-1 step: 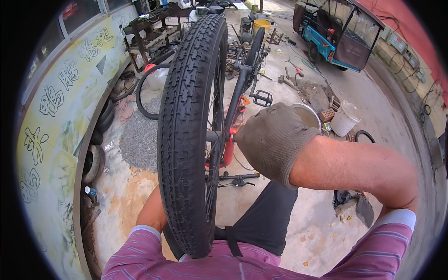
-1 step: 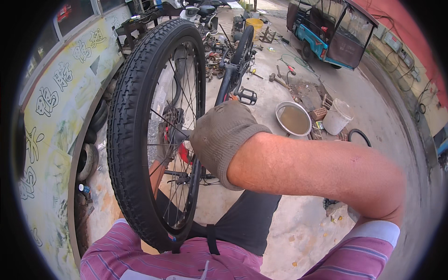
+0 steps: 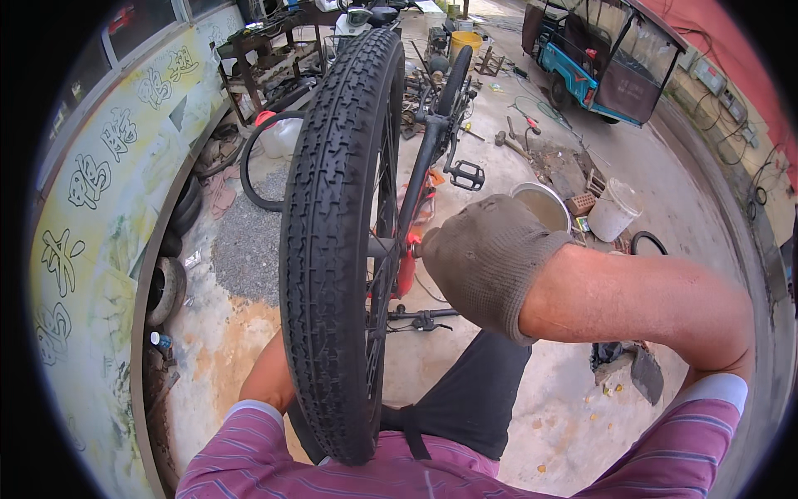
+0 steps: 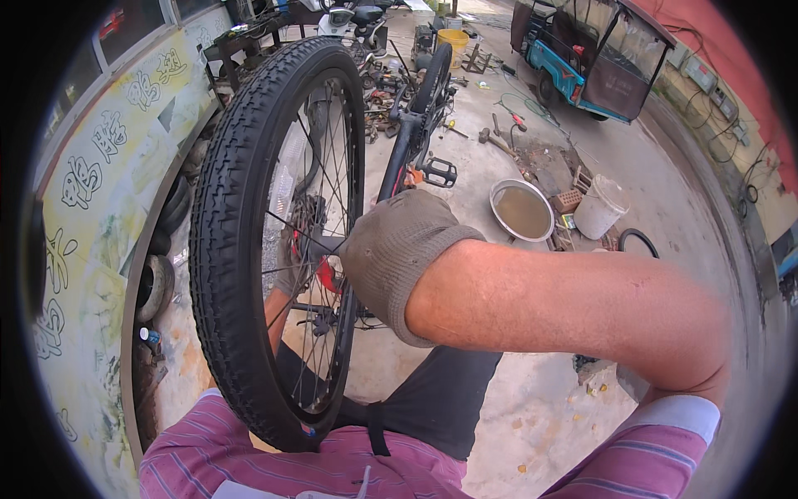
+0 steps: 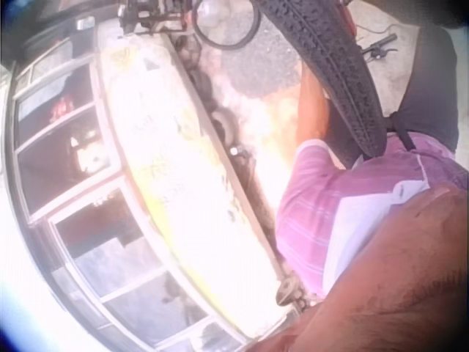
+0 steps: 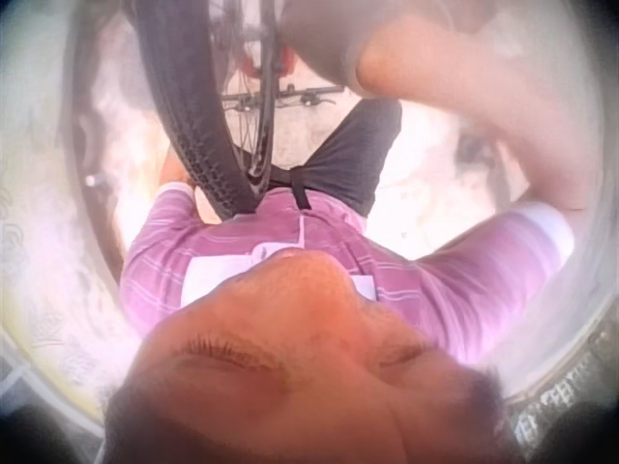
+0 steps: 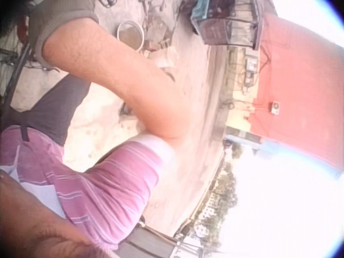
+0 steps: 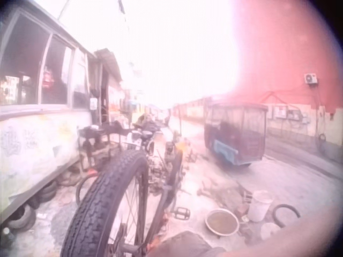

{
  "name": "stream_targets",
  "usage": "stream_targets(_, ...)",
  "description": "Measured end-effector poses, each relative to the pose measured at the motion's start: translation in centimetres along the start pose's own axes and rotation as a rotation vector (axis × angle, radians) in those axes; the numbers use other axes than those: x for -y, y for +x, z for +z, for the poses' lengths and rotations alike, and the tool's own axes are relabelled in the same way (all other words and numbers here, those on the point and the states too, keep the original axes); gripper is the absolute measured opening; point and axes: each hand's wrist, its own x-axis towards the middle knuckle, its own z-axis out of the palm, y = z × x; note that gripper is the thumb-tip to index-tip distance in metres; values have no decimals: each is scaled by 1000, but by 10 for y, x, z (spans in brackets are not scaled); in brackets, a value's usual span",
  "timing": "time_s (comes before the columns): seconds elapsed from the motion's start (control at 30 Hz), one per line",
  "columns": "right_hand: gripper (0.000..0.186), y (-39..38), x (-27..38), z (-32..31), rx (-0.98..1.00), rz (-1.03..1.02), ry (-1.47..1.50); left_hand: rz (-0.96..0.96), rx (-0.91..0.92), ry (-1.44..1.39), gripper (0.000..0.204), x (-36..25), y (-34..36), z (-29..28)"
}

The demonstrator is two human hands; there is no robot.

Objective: The person removes the inner tube from a bicycle tire, then uses a wrench to adjust the rear wheel axle and derailleur. The person repeatedly seats the tire bead onto the rim and checks the fit.

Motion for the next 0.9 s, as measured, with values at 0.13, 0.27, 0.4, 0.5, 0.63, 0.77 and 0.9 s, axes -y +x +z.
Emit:
stream_targets(0.13,36,7,-28,0,127,91,410,-45,7,238,50,-13,2,17)
stream_targets(0.27,43,4,-39,28,210,280,1306,-155,23,420,52,-36,-6,19)
stream_targets(0.4,39,-9,9,84,320,442,2054,-384,58,431,55,-95,-15,8)
stream_targets(0.5,15,23,54,135,336,974,2839,-572,58,341,48,-163,-22,10)
stream_targets(0.63,15,58,113,165,-274,1090,2649,-601,82,332,42,-276,-26,24)
stream_targets(0.77,18,67,114,169,-658,1380,2602,-566,61,320,57,-366,-4,63)
stream_targets(0.9,22,33,57,177,-482,1329,2739,-523,214,464,73,-429,15,126)
